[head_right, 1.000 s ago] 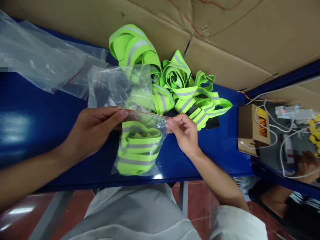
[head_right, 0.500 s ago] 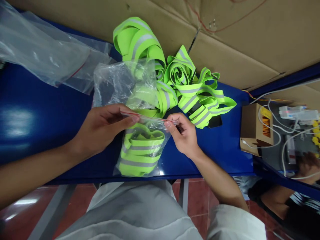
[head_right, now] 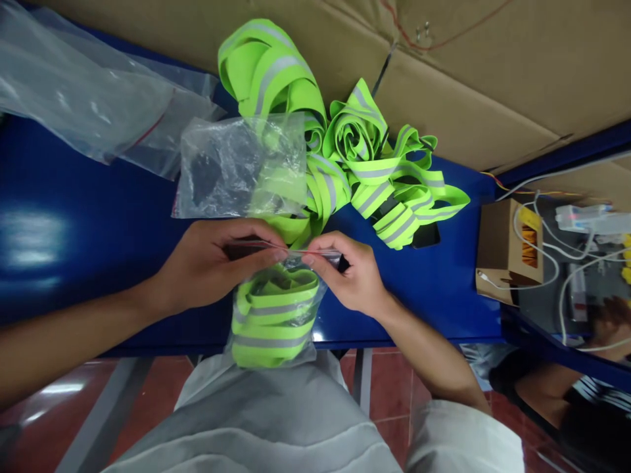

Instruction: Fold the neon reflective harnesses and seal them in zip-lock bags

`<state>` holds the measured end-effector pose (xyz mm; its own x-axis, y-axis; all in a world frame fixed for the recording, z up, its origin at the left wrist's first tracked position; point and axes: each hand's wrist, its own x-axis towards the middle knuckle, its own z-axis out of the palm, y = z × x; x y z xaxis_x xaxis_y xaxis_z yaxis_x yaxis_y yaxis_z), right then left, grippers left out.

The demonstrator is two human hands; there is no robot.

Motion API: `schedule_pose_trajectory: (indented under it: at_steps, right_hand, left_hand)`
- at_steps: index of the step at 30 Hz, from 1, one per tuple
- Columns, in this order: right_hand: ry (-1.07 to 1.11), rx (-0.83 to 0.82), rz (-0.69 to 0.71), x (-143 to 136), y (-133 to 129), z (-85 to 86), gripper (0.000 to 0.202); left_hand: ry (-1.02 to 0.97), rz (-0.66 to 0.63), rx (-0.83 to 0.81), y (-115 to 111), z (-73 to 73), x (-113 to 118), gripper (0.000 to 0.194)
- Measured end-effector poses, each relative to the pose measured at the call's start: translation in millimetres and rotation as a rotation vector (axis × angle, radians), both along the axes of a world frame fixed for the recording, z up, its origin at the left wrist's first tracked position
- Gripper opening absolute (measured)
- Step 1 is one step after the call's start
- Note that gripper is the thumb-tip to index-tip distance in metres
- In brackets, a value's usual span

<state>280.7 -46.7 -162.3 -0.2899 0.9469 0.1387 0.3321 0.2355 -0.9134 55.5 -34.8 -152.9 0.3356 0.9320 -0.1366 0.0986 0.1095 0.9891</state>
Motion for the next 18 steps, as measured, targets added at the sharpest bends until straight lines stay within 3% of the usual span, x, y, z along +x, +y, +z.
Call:
schedule_pose_trajectory:
  at_steps: [7, 12, 15, 18]
  right_hand:
    - [-0.044, 0.032, 0.136, 2.8, -0.6, 5.6, 0.007]
    - [-0.048, 0.064, 0.11, -3.4, -0.7, -1.1, 0.005]
    - [0.021, -0.052, 0.086, 1.3, 6.4, -6.2, 0.012]
    - [0.12, -0.241, 0.181, 16.7, 16.8, -4.1, 0.023]
  left_hand:
    - [0.034, -0.099, 0.069, -1.8, 0.1, -0.8, 0.016]
    - [0.144, -0.122, 0.192, 1.3, -8.2, -1.6, 0.017]
    - [0.123, -0.126, 0.091, 10.4, -11.7, -8.0, 0.024]
    - [0.058, -0.259, -0.01, 24.0, -10.0, -22.1, 0.04]
